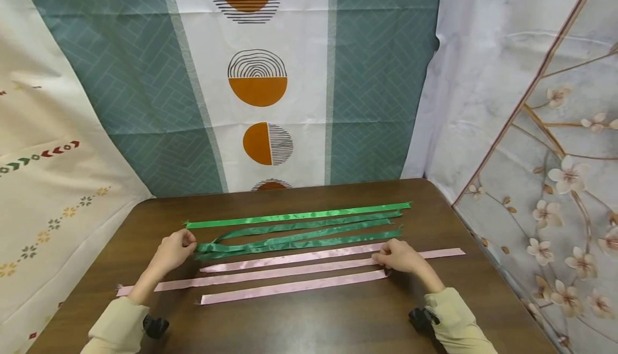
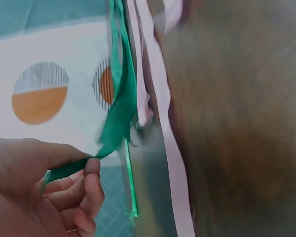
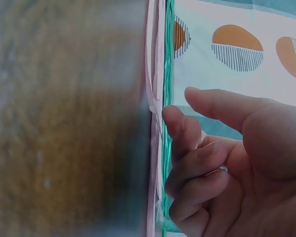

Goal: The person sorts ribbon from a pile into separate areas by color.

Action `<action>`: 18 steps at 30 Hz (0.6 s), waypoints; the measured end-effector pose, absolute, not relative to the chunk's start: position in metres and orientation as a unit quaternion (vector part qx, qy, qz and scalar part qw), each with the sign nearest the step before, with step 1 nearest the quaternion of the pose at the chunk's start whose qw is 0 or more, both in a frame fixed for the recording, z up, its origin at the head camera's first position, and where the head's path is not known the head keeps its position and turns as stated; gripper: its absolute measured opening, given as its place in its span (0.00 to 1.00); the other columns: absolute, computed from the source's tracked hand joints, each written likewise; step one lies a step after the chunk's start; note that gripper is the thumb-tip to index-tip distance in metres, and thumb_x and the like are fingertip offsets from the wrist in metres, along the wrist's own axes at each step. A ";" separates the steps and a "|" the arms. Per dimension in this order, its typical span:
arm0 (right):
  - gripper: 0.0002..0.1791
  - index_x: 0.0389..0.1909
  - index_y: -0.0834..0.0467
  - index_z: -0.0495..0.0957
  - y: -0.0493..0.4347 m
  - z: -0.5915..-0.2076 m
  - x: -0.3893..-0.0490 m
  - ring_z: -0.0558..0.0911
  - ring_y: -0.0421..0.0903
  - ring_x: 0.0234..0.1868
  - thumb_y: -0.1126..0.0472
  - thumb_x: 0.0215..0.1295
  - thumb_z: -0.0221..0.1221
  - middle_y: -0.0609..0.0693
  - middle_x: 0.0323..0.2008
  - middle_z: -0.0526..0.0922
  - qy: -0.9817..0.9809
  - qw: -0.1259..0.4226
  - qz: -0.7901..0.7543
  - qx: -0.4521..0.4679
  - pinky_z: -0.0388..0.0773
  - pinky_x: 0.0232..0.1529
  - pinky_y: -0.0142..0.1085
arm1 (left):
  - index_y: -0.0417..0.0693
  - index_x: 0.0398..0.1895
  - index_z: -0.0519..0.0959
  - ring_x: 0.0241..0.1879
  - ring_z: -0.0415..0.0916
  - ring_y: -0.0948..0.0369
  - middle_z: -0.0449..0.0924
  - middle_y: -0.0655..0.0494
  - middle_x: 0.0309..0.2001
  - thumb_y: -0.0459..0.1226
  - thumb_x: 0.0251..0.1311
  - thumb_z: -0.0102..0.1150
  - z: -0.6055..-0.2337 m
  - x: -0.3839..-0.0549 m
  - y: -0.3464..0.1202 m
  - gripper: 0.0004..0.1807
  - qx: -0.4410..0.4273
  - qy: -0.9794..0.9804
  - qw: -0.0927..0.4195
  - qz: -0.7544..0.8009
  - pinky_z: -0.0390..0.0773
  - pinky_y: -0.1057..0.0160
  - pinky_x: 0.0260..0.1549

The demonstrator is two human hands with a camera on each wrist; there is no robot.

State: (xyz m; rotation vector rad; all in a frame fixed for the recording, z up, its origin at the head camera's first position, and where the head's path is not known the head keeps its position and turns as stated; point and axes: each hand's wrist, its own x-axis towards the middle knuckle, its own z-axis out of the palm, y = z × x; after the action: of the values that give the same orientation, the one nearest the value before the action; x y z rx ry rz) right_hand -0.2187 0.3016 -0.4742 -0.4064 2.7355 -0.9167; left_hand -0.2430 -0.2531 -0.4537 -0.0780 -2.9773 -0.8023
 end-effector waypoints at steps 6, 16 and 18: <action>0.18 0.20 0.57 0.75 0.302 -0.478 -0.218 0.69 0.39 0.19 0.51 0.67 0.58 0.44 0.16 0.73 0.931 0.119 -0.318 -0.133 0.65 0.21 0.31 | 0.35 0.34 0.79 0.30 0.78 0.51 0.82 0.42 0.32 0.31 0.59 0.55 -0.459 -0.260 -0.263 0.06 -0.020 -0.959 0.030 -0.281 0.74 0.52 0.28; 0.16 0.23 0.58 0.77 0.305 -0.474 -0.216 0.70 0.38 0.18 0.52 0.68 0.57 0.46 0.18 0.75 0.924 0.129 -0.334 -0.135 0.68 0.20 0.32 | 0.37 0.33 0.80 0.32 0.75 0.50 0.79 0.47 0.30 0.43 0.64 0.55 -0.473 -0.266 -0.269 0.16 -0.002 -0.969 0.001 -0.247 0.70 0.43 0.33; 0.16 0.24 0.58 0.77 0.305 -0.474 -0.216 0.71 0.38 0.19 0.52 0.69 0.56 0.45 0.18 0.75 0.925 0.127 -0.333 -0.133 0.69 0.20 0.32 | 0.38 0.36 0.80 0.36 0.76 0.47 0.80 0.45 0.33 0.49 0.65 0.56 -0.475 -0.270 -0.263 0.20 -0.003 -0.972 0.004 -0.236 0.68 0.36 0.38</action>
State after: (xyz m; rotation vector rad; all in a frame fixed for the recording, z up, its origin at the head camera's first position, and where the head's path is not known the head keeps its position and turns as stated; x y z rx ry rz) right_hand -0.2159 0.3053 -0.4740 -0.3862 2.6912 -0.9687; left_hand -0.2695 -0.2631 -0.4752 -0.0092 -3.0458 -0.7403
